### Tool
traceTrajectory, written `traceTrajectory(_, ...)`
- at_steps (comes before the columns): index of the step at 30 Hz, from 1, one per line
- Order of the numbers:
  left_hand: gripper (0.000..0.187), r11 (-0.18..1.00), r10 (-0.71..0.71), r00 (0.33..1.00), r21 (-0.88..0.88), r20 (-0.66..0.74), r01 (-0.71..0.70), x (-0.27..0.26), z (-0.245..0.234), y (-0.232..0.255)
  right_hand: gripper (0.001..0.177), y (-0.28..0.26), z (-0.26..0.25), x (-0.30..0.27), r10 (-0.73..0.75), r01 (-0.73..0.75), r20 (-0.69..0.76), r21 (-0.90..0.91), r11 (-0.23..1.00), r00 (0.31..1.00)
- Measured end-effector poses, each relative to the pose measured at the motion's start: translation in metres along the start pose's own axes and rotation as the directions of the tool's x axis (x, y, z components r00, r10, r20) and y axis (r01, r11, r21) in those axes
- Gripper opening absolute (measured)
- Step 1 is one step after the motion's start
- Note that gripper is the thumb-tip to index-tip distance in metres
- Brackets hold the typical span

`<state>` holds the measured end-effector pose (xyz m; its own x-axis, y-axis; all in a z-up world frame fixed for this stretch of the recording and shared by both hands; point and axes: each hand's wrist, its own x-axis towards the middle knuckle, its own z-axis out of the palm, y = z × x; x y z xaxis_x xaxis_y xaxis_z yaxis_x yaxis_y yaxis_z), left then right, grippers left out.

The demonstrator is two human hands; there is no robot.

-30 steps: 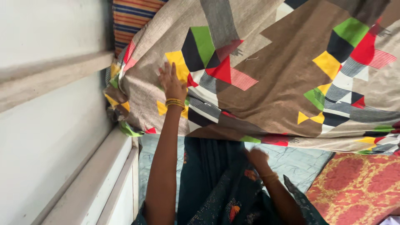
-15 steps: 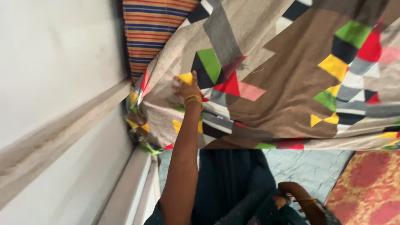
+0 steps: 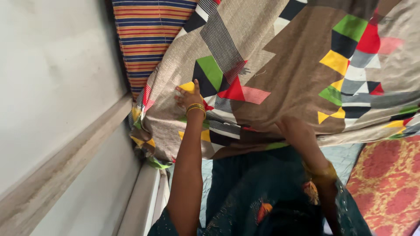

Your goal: The person folds a large patterned cloth on a bed by hand, aligning the edges and smoothing the fabric.

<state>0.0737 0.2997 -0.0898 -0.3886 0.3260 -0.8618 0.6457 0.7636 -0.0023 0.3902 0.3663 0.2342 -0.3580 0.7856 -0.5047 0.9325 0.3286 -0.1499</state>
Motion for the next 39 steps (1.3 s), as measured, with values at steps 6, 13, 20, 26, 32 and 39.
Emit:
traceTrajectory(6,0.078,0.976,-0.041,0.995,0.215,0.095,0.020,-0.007,-0.006,0.011,0.030,-0.068,-0.017,0.178,-0.077,0.083,-0.062,0.096,0.992,0.995)
traceTrajectory(13,0.053,0.999,0.023,0.994,0.036,-0.110,-0.019,-0.011,-0.001,0.007,0.042,-0.119,0.050,0.321,0.045,-0.080,0.291,0.109,0.991,0.956)
traceTrajectory(20,0.047,0.994,0.026,0.975,-0.099,-0.221,-0.049,-0.009,0.007,0.006,0.069,-0.126,0.108,0.355,0.093,-0.110,0.417,0.016,0.994,0.904)
traceTrajectory(26,0.047,0.998,0.055,0.922,0.004,-0.384,-0.058,-0.014,0.022,0.003,0.090,-0.138,0.133,0.366,0.191,-0.264,0.593,0.038,0.964,0.782)
traceTrajectory(32,0.055,0.999,0.017,0.867,-0.029,-0.498,-0.036,-0.018,0.028,0.011,0.051,-0.125,0.187,0.405,-0.401,0.505,0.453,-0.133,0.853,0.796)
traceTrajectory(39,0.070,0.988,-0.081,0.930,-0.150,-0.357,0.028,-0.033,-0.011,0.016,0.046,-0.155,0.199,0.443,-0.757,0.617,0.022,0.564,0.550,0.654)
